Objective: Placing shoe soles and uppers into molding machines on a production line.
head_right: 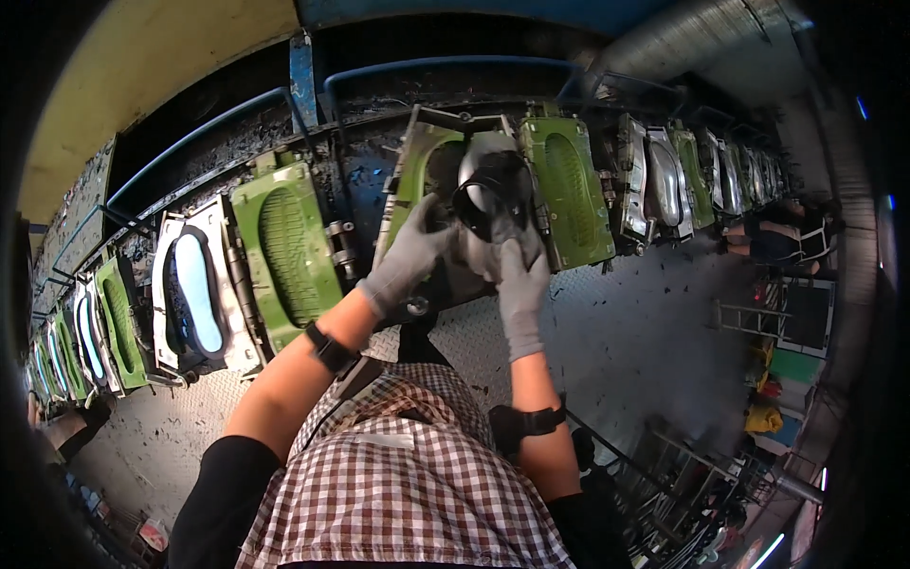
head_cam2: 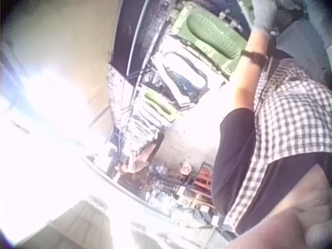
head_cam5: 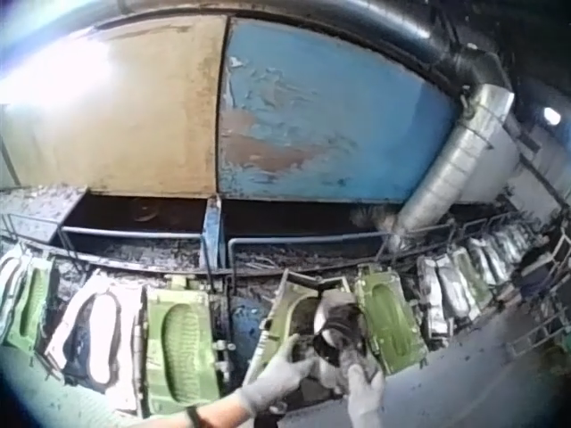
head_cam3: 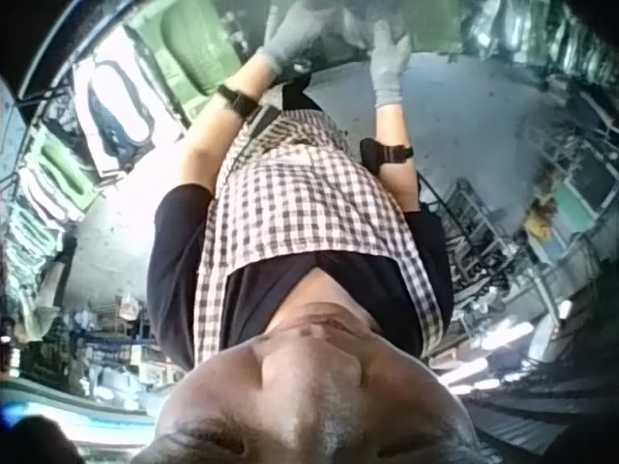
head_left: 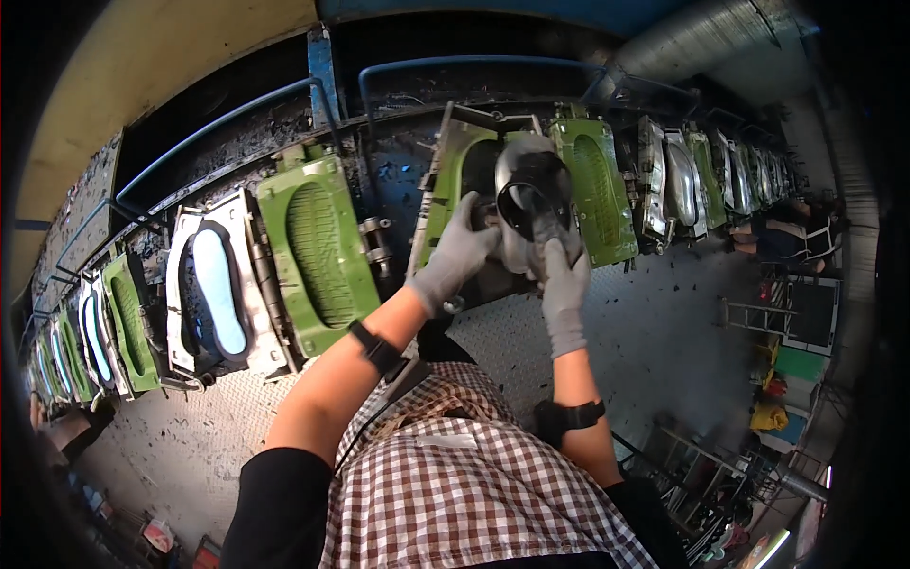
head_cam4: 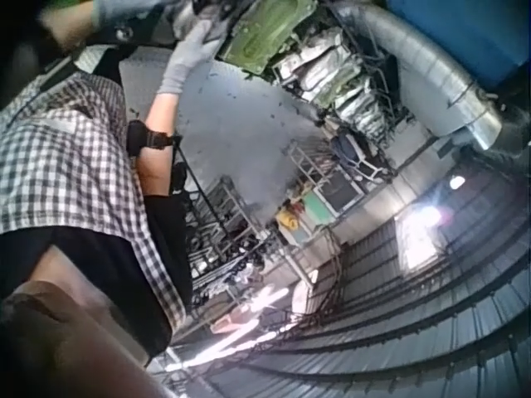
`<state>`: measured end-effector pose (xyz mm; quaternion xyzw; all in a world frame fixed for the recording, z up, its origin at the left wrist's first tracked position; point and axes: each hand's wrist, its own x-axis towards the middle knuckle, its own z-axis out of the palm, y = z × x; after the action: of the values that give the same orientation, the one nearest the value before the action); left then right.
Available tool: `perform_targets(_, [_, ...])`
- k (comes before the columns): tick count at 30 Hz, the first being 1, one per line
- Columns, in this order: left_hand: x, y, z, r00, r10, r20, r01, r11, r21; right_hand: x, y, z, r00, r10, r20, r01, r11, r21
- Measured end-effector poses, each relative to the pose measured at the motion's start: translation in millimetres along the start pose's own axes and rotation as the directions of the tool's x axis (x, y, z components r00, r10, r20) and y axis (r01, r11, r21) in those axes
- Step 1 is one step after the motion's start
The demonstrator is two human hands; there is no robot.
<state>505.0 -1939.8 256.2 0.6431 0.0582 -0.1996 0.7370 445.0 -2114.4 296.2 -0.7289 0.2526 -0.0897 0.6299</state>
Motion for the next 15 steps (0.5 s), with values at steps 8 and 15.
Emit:
perform_targets(8, [98, -49, 70, 0.977, -0.212, -0.023, 0.186, 0.9, -0.393, 120, -17, -48, 0.989, -0.049, 0.136, 0.055, 0.998, -0.044])
perform_targets(15, [41, -54, 76, 0.977, -0.045, -0.21, -0.063, 0.875, -0.48, 133, 5, -8, 0.549, -0.407, 0.73, 0.82, 0.429, -0.378])
